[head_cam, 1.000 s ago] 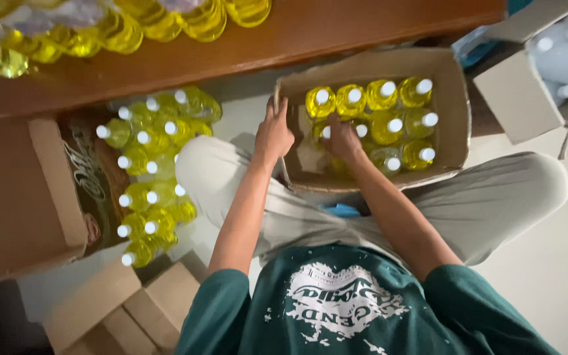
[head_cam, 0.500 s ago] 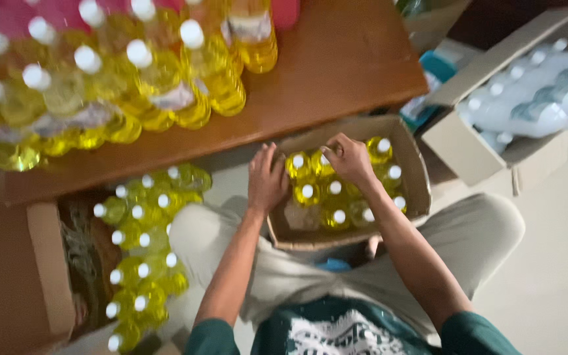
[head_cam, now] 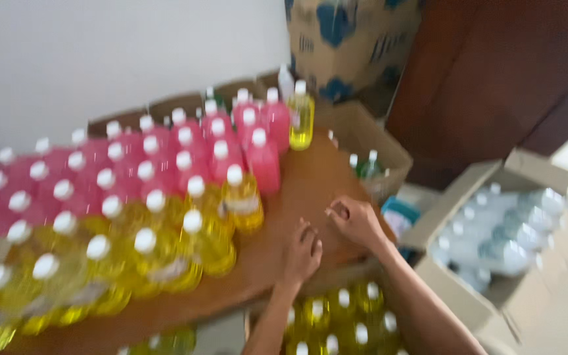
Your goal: The person picks up yellow liquid bottles from a table and places them one by one into a cardboard box held between their legs while sitting on the floor.
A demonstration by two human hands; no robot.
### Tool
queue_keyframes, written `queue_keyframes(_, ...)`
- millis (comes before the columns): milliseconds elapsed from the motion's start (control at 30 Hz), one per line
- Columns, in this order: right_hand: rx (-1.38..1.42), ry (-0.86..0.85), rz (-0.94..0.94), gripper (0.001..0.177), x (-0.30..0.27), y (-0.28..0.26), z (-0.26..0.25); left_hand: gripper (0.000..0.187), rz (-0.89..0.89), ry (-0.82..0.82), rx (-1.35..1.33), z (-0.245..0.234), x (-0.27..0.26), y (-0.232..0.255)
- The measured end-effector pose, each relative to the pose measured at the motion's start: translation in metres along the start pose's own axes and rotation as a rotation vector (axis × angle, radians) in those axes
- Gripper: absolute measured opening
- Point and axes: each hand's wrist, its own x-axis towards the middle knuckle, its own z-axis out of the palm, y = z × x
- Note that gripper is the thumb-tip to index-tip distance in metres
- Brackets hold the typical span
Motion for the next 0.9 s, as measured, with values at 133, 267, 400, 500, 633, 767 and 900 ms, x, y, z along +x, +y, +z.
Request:
queue_keyframes(133, 0.001, -0.031, -0.02, 0.012, 0.069, -0.008, -0.022, 0.039, -0.284, -0.285, -0.145, 0.037, 0.063, -0.017)
queue_keyframes(267, -0.118, -0.097, 0.092, 0.026, 0.136, 0.007, -0.019, 0.019, -0.275, -0.212, -0.028, 0.069, 0.109, -0.035)
queue_keyframes(400, -0.137, -0.066, -0.021, 0.023, 0.199, 0.024, -0.005, 0.014, -0.254, -0.175, -0.104, 0.11, 0.108, -0.066)
queue_keyframes(500, -0.181, -0.119, 0.072, 0.031, 0.25, 0.034, 0.011, 0.02, -0.3, -0.185, -0.013, 0.107, 0.112, -0.066)
queue_keyframes(633, -0.174, -0.066, 0.067, 0.053, 0.3, 0.014, 0.019, 0.024, -0.309, -0.238, -0.02, 0.103, 0.112, -0.067)
queue_keyframes(767, -0.206, -0.079, -0.009, 0.055, 0.346, 0.02, 0.04, 0.027, -0.207, -0.132, -0.056, 0.114, 0.111, -0.078)
queue_keyframes(900, -0.378, -0.071, -0.133, 0.052, 0.371, 0.04, 0.07, 0.021, -0.2, -0.055, 0.014, 0.125, 0.107, -0.075)
